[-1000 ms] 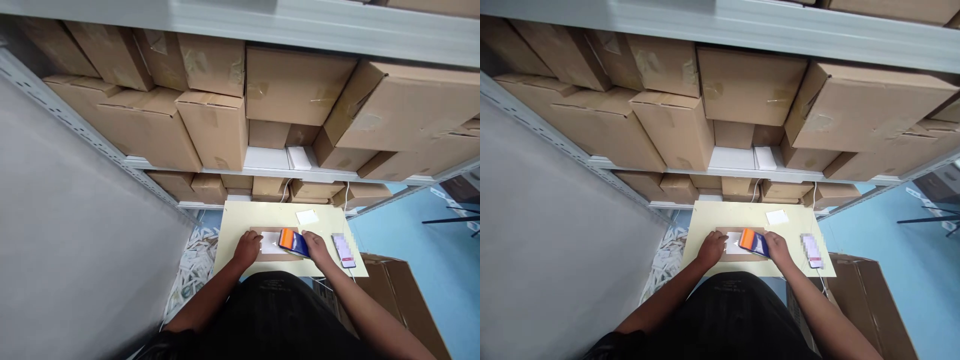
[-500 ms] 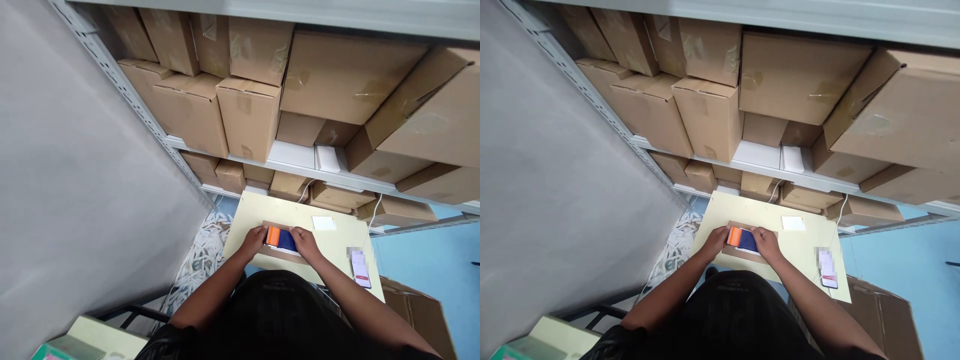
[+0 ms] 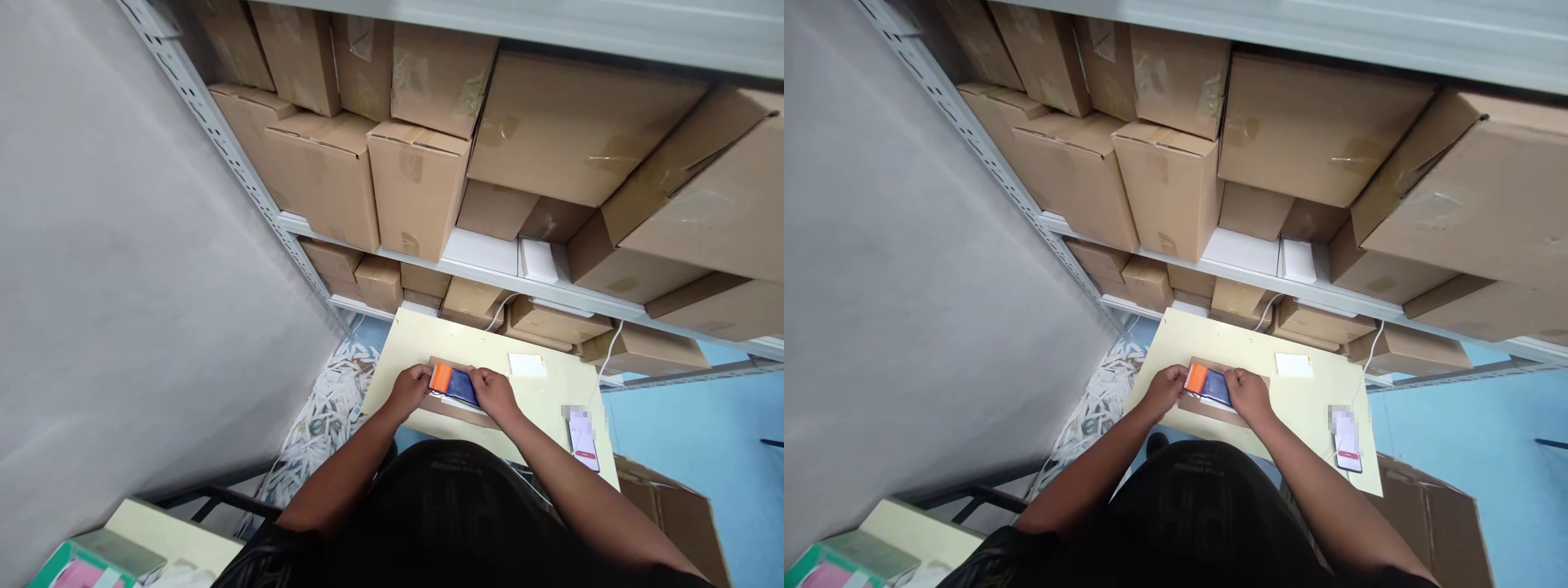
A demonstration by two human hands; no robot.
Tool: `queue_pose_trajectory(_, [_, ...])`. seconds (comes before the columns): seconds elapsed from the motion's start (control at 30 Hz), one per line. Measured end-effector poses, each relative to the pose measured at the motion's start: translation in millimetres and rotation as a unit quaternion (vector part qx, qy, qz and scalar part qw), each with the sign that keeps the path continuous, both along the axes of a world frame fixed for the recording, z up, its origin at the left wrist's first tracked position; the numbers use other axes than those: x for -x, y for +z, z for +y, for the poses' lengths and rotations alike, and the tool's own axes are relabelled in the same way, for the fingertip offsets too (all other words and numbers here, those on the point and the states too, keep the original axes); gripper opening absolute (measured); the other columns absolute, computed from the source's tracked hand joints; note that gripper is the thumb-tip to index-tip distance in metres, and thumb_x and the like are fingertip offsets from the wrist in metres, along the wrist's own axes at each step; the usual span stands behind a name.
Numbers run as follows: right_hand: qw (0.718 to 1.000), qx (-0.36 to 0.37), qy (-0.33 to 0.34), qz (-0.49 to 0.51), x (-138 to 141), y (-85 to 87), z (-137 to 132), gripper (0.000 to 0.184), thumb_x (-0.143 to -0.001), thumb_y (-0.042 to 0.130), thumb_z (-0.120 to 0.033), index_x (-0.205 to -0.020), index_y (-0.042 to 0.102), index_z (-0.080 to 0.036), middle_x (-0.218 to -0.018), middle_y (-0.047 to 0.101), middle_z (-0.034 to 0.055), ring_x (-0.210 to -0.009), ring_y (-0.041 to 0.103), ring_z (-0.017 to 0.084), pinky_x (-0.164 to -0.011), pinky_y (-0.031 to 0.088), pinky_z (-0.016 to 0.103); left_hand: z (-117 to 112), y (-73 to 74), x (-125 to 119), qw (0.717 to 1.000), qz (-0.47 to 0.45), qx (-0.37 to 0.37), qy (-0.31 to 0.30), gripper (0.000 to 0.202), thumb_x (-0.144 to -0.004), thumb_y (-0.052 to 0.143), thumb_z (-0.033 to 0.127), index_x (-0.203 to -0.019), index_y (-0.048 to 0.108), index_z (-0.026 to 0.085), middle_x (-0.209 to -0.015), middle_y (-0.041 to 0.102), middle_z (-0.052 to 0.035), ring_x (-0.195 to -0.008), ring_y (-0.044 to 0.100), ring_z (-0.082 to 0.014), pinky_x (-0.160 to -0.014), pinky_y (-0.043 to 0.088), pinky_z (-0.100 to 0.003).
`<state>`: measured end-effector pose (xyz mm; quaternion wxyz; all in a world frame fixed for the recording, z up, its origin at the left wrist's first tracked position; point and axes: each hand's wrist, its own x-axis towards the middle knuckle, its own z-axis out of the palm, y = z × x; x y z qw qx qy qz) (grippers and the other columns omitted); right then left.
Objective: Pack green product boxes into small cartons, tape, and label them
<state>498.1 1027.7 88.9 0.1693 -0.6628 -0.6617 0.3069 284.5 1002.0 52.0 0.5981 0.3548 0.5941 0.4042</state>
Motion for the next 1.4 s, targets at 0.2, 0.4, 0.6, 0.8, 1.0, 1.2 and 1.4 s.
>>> queue_pose_trajectory(0.2, [0.991, 0.011, 0.049, -0.124, 3.5, 18.5, 11.2, 0.062, -0.101, 0.039, -0.065, -0.061, 0.063, -0.024, -0.065, 0.069, 0.0084, -0.066, 0.063, 0.024, -0.061, 0.032, 0.031, 8.1, -14.3, 21.7, 0.999, 0.005, 0.001, 0.036, 0.014, -0.078, 0.062, 0.030, -0.081, 0.068, 0.018, -0.067, 0.064, 0.0003, -0.058, 0.055, -0.0122, -0.061, 0.045, -0.025])
queue_pose_trajectory(0.4, [0.978, 0.025, 0.045, -0.200, -17.2, 24.1, 8.4, 0.064, -0.102, 0.035, -0.065, -0.068, 0.069, -0.023, -0.070, 0.072, 0.0119, -0.071, 0.067, 0.027, -0.060, 0.035, 0.032, 9.3, -48.1, 39.3, 0.994, 0.096, -0.003, 0.047, 0.020, -0.083, 0.061, 0.032, -0.090, 0.072, 0.017, -0.081, 0.072, -0.0044, -0.069, 0.064, -0.0158, -0.070, 0.051, -0.029])
queue_pose_trajectory(0.6, [0.961, 0.055, 0.054, -0.267, -11.6, 24.9, 4.4, 0.064, -0.104, 0.030, -0.061, -0.080, 0.073, -0.020, -0.083, 0.077, 0.0129, -0.082, 0.072, 0.027, -0.066, 0.042, 0.032, 4.6, -76.0, 16.5, 0.975, 0.219, -0.017, 0.011, 0.024, -0.093, 0.051, 0.024, -0.098, 0.074, 0.018, -0.097, 0.077, -0.0067, -0.094, 0.071, -0.0208, -0.089, 0.052, -0.033])
queue_pose_trajectory(0.8, [0.953, 0.064, 0.051, -0.292, -1.8, 29.4, 3.9, 0.064, -0.105, 0.028, -0.058, -0.088, 0.076, -0.019, -0.090, 0.078, 0.0137, -0.089, 0.073, 0.027, -0.074, 0.045, 0.032, 6.3, -78.7, 6.0, 0.957, 0.289, 0.011, -0.019, 0.045, -0.093, 0.058, 0.028, -0.134, 0.065, 0.010, -0.123, 0.073, -0.0179, -0.120, 0.067, -0.0286, -0.105, 0.049, -0.040])
queue_pose_trajectory(1.0, [0.952, 0.061, 0.055, -0.295, -0.5, 29.1, 4.5, 0.065, -0.106, 0.026, -0.058, -0.088, 0.075, -0.020, -0.093, 0.079, 0.0133, -0.090, 0.073, 0.026, -0.078, 0.045, 0.033, -14.2, -68.4, 15.5, 0.901, 0.350, -0.223, -0.128, 0.061, -0.090, 0.046, 0.015, -0.151, 0.050, 0.013, -0.160, 0.046, -0.0129, -0.150, 0.040, -0.0249, -0.125, 0.033, -0.043])
queue_pose_trajectory(1.2, [0.950, 0.056, 0.065, -0.299, 1.4, 27.3, 8.1, 0.065, -0.106, 0.027, -0.058, -0.093, 0.078, -0.018, -0.094, 0.078, 0.0160, -0.090, 0.073, 0.029, -0.080, 0.046, 0.035, -35.9, -66.6, -0.7, 0.802, 0.456, -0.303, -0.238, 0.086, -0.092, 0.059, 0.043, -0.163, 0.025, 0.009, -0.171, 0.018, -0.0212, -0.156, 0.026, -0.0358, -0.124, 0.029, -0.055])
queue_pose_trajectory(1.4, [0.955, 0.071, 0.071, -0.280, -4.9, 30.5, 14.3, 0.070, -0.105, 0.026, -0.062, -0.093, 0.079, -0.018, -0.097, 0.078, 0.0168, -0.093, 0.072, 0.028, -0.081, 0.046, 0.035, -34.5, -69.1, 1.6, 0.748, 0.530, -0.318, -0.243, 0.087, -0.095, 0.053, 0.050, -0.165, 0.019, 0.010, -0.170, 0.022, -0.0203, -0.155, 0.029, -0.0353, -0.124, 0.024, -0.054])
